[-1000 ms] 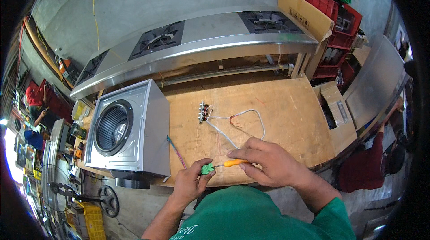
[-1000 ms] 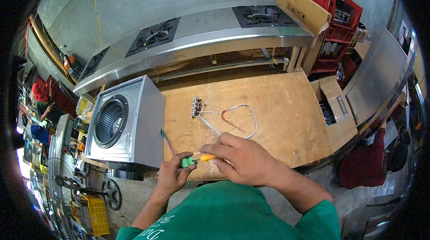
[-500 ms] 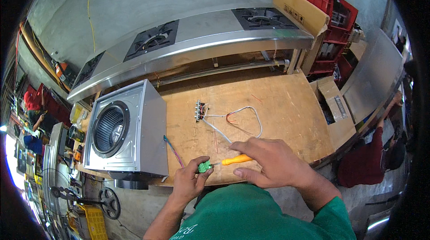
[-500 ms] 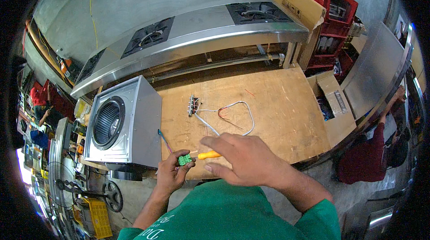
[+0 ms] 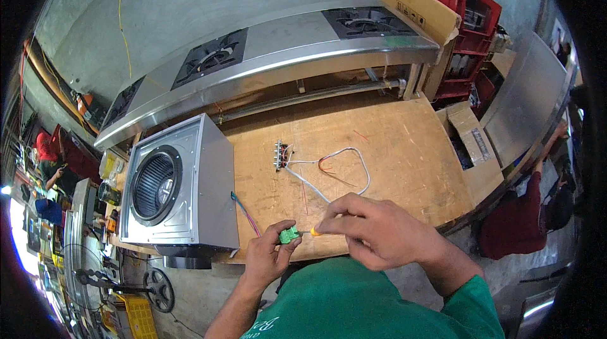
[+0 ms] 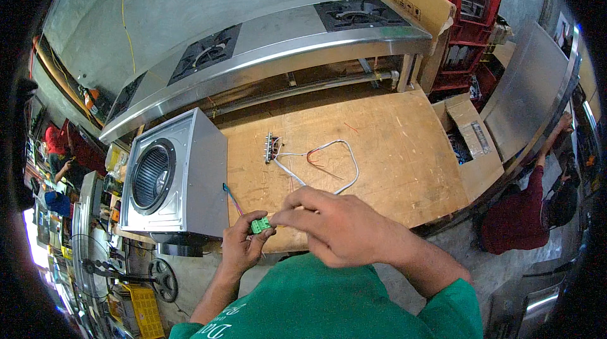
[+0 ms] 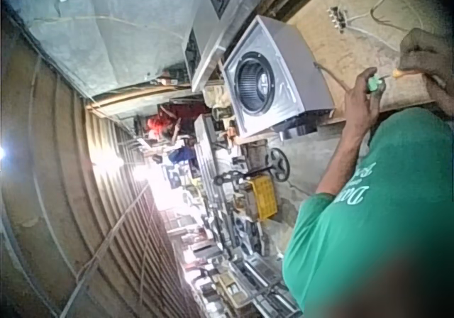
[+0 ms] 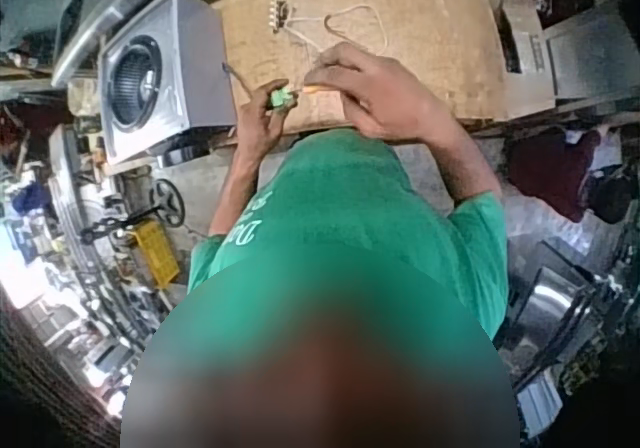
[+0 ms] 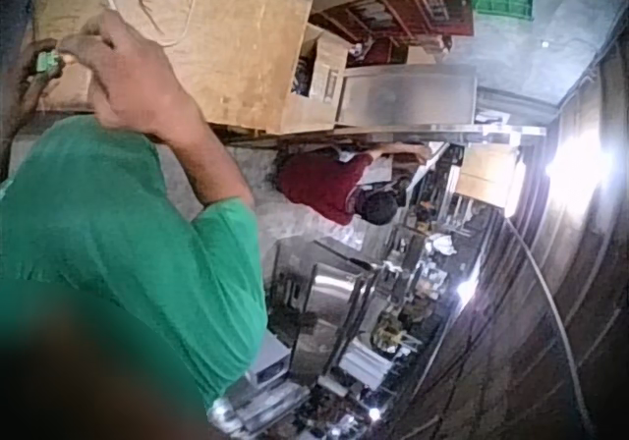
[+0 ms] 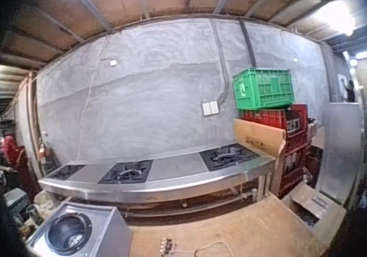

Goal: The person retrieves a screwdriver from a toolbox and uses it to work on a green electrical terminal block connected to wires on a workbench. They then use pliers to strip the ends of the wires.

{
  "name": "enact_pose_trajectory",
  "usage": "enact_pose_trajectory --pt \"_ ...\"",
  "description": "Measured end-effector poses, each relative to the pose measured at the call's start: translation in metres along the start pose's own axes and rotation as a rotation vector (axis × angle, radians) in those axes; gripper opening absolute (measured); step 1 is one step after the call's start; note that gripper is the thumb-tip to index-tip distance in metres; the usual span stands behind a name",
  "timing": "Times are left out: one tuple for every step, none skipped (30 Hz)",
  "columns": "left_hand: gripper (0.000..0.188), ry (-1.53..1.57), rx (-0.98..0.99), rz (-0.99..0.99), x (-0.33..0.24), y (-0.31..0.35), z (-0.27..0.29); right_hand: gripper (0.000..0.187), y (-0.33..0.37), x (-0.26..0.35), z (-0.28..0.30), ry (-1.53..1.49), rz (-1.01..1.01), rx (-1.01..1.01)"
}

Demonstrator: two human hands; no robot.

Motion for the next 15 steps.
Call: enact_pose_trajectory --pt "0.034 -0.010 0.006 0.009 -0.004 -0.002 0.002 0.041 0.000 0.001 0.000 0.014 0.001 -0.032" --pt "0.034 -0.019 0.013 0.017 -0.006 -0.003 0.002 0.040 0.000 0.004 0.000 0.028 0.002 -0.065" --pt "0.034 -0.010 0.008 0.020 -0.005 -0.003 0.002 0.040 -0.001 0.006 0.000 0.041 0.004 -0.097" --pt "0.034 -0.001 0.003 0.023 -0.004 -0.002 0.003 0.040 -0.002 0.006 -0.001 0.081 -0.098 -0.046" --pt "0.033 0.008 -0.002 0.025 -0.002 -0.001 0.003 0.041 -0.002 0.005 -0.002 0.121 -0.198 0.005" --pt "0.033 0.028 -0.004 0.024 -0.001 0.000 0.002 0.041 -0.003 0.005 -0.001 0.164 -0.298 0.054" --pt "0.033 0.047 -0.006 0.023 0.001 0.001 0.001 0.040 -0.003 0.005 -0.001 0.125 -0.196 0.027" --pt "0.033 0.066 -0.008 0.022 0.001 0.001 0.001 0.038 -0.003 0.004 -0.001 0.087 -0.093 0.001" --pt "0.033 0.044 0.000 0.020 -0.001 -0.001 0.001 0.037 -0.002 0.004 -0.002 0.048 0.007 -0.024" --pt "0.033 0.022 0.008 0.018 -0.005 -0.004 0.003 0.035 -0.001 0.006 -0.002 0.029 0.000 -0.058" --pt "0.033 0.001 0.017 0.016 -0.008 -0.006 0.004 0.033 -0.002 0.012 -0.003 0.010 -0.008 -0.092" --pt "0.033 0.002 0.014 0.011 -0.006 -0.005 0.004 0.031 -0.002 0.015 -0.004 -0.010 -0.014 -0.127" --pt "0.033 0.003 0.012 0.007 -0.004 -0.004 0.004 0.032 -0.002 0.014 -0.004 0.068 -0.108 -0.082" --pt "0.033 0.005 0.009 0.002 -0.002 -0.003 0.003 0.034 -0.003 0.013 -0.003 0.147 -0.203 -0.036" --pt "0.033 0.017 0.011 0.015 -0.002 -0.002 0.004 0.035 -0.003 0.011 -0.002 0.227 -0.297 0.008"
Point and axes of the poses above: each hand's wrist, its own y-axis away from the middle knuckle, its own z-axis out of the back of the hand, x = y × z, the point moved 1 cm from there along -y, towards the middle knuckle, and after that the axes turned 10 degrees about -z, right-handed, at the moved point
